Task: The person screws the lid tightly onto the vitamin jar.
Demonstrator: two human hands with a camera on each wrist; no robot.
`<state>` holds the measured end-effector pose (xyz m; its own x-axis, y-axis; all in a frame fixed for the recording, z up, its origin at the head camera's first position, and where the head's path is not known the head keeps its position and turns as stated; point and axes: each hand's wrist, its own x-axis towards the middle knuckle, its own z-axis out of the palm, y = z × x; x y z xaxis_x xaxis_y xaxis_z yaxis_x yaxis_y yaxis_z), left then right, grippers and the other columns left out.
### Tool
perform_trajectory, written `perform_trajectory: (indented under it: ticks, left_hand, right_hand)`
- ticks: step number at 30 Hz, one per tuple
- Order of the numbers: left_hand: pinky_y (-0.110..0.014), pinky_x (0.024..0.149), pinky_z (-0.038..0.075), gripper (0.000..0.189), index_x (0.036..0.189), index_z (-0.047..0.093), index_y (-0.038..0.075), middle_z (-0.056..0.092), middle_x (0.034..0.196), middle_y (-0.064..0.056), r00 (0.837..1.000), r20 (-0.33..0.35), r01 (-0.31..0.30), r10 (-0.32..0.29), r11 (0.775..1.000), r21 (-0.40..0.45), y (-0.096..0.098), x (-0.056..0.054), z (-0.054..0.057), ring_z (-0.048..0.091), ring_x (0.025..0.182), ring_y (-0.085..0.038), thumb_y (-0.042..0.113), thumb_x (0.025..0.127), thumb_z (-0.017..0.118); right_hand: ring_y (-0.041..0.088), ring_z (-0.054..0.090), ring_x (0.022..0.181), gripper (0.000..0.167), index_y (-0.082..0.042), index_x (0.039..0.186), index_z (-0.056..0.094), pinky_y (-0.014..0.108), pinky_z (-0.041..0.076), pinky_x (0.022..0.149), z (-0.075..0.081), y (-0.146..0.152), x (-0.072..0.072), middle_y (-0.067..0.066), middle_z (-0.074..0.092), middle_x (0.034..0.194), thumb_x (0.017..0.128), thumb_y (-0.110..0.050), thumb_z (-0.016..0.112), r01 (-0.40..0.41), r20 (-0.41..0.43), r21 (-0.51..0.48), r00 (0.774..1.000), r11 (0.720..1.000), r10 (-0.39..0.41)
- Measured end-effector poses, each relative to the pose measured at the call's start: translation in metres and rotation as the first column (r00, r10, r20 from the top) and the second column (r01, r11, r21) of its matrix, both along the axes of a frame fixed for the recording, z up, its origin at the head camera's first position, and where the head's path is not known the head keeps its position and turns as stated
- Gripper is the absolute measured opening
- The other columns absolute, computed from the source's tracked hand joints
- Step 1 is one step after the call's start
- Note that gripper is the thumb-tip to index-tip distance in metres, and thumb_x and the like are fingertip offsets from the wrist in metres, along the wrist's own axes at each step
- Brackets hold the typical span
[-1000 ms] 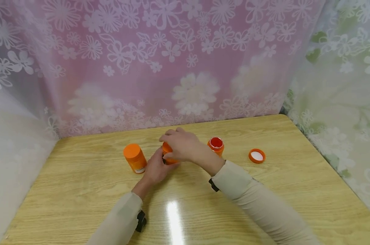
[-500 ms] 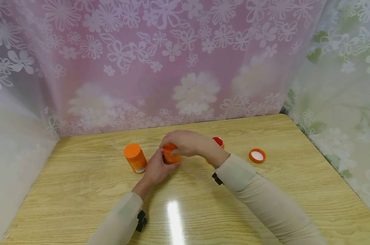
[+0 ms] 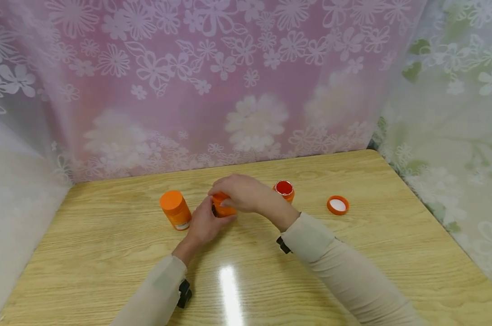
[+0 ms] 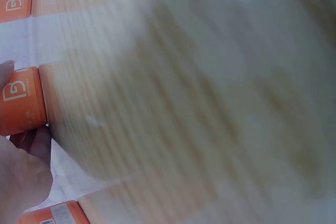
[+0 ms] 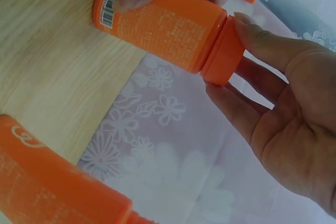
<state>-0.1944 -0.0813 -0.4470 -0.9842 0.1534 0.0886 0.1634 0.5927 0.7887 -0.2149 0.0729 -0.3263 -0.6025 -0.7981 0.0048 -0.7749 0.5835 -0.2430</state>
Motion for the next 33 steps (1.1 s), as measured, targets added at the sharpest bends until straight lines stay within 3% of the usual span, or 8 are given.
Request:
perform_trajectory:
  ticks: [10,17,21,26,33]
  left_hand:
    - [-0.041,0.091,0.047,0.058,0.126,0.052,0.012,0.061,0.117,-0.002,0.999,-0.041,0.014,-0.014,1.0,0.005,-0.001,0.005,0.001,0.059,0.101,-0.021,0.031,0.079,0.08]
    - [-0.039,0.091,0.047,0.057,0.127,0.052,0.013,0.061,0.117,-0.002,0.999,-0.025,0.022,-0.021,1.0,0.022,0.002,0.005,0.001,0.059,0.101,-0.02,0.028,0.08,0.08]
    - [-0.038,0.092,0.046,0.058,0.128,0.05,0.014,0.06,0.119,-0.001,1.0,-0.006,0.029,-0.029,0.999,0.031,0.002,0.004,0.001,0.058,0.104,-0.02,0.028,0.08,0.079]
    - [-0.038,0.097,0.043,0.062,0.133,0.045,0.016,0.056,0.126,-0.001,0.998,0.028,0.052,-0.054,0.996,0.066,0.0,0.003,0.003,0.055,0.112,-0.019,0.026,0.081,0.079]
    - [-0.044,0.1,0.04,0.087,0.147,0.023,0.011,0.049,0.134,-0.009,0.993,0.043,0.106,-0.114,0.98,0.168,0.001,0.004,0.01,0.051,0.118,-0.025,0.023,0.081,0.079]
  right_hand:
    - [0.018,0.057,0.11,0.033,-0.01,0.125,0.063,0.031,0.043,0.096,-0.007,-0.006,0.01,0.001,0.062,0.12,0.092,-0.012,0.066,0.111,0.018,-0.032,0.994,0.993,-0.111]
    - [0.018,0.054,0.115,0.039,-0.011,0.13,0.059,0.031,0.041,0.098,-0.009,-0.006,0.011,0.001,0.059,0.128,0.092,-0.016,0.066,0.203,0.07,-0.028,0.977,0.979,-0.201]
    - [0.019,0.054,0.114,0.039,-0.01,0.129,0.059,0.032,0.041,0.098,-0.01,-0.004,0.011,0.002,0.059,0.127,0.092,-0.017,0.066,0.185,0.057,-0.041,0.982,0.982,-0.182]
    - [0.02,0.045,0.126,0.043,-0.012,0.135,0.055,0.033,0.034,0.105,-0.011,0.0,0.009,0.004,0.051,0.137,0.094,-0.022,0.063,0.167,0.063,-0.027,0.984,0.986,-0.165]
    - [0.019,0.027,0.139,0.056,-0.022,0.146,0.041,0.041,0.032,0.107,-0.003,0.009,0.007,0.002,0.031,0.153,0.096,-0.047,0.051,0.196,0.018,0.039,0.98,0.98,-0.197]
